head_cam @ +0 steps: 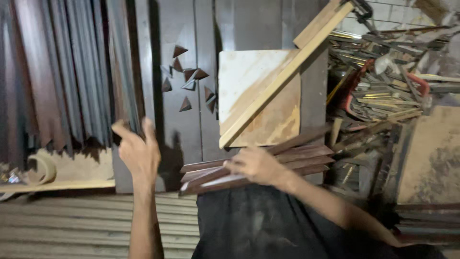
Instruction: The person repeatedly rubs a long wooden strip against a clamped wooden board to smooth its surface. They handle multiple strips one at a time, rubbing each along the board and then stacking the finished pieces.
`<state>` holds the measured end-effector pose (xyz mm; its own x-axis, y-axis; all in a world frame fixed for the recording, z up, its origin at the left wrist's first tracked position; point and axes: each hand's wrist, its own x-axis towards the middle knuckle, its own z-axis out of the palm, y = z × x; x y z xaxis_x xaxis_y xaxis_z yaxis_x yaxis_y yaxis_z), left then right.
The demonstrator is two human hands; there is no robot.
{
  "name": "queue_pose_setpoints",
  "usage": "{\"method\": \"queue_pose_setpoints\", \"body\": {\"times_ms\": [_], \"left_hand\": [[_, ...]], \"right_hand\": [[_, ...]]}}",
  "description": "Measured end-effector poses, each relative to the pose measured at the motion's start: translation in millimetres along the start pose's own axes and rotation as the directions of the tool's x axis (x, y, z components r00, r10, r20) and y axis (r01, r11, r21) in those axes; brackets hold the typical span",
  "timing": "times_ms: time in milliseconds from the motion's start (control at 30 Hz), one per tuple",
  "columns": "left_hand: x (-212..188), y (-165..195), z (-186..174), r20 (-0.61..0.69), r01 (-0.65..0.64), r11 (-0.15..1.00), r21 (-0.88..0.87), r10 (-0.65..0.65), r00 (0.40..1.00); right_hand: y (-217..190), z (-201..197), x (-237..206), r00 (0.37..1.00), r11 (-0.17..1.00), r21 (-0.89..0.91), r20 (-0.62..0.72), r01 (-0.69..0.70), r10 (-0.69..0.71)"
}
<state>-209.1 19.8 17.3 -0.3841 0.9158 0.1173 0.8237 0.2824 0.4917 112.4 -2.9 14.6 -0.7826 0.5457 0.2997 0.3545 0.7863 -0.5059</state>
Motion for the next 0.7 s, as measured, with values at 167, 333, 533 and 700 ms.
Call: {"method": "queue_pose_setpoints", "body": {"times_ms": [167,333,533,700], "left_hand": [[-69,26,12,0.342,-0.258,0.966,0.028,0.233,0.910],[-75,59,35,0.304,-0.533,0.837,-0.125,0.543,0.783],[-69,55,45,0.369,0.020,0.902,-0.430,0.155,0.917],[-55,70,66,0.454,0.125,0.878,-0.462,0.112,0.884]], "right_hand": [[21,-12,7,0.880,0.966,-0.252,-0.469,-0.056,-0.071],[88,-47,43,0.979,0.848,-0.525,-0.199,-0.071,-0.041],[130,-48,33,0.925,0.763,-0.539,-0.093,-0.357,0.368],[149,-64,11,0.925,0.762,-0.526,-0.256,-0.378,0.282]]}}
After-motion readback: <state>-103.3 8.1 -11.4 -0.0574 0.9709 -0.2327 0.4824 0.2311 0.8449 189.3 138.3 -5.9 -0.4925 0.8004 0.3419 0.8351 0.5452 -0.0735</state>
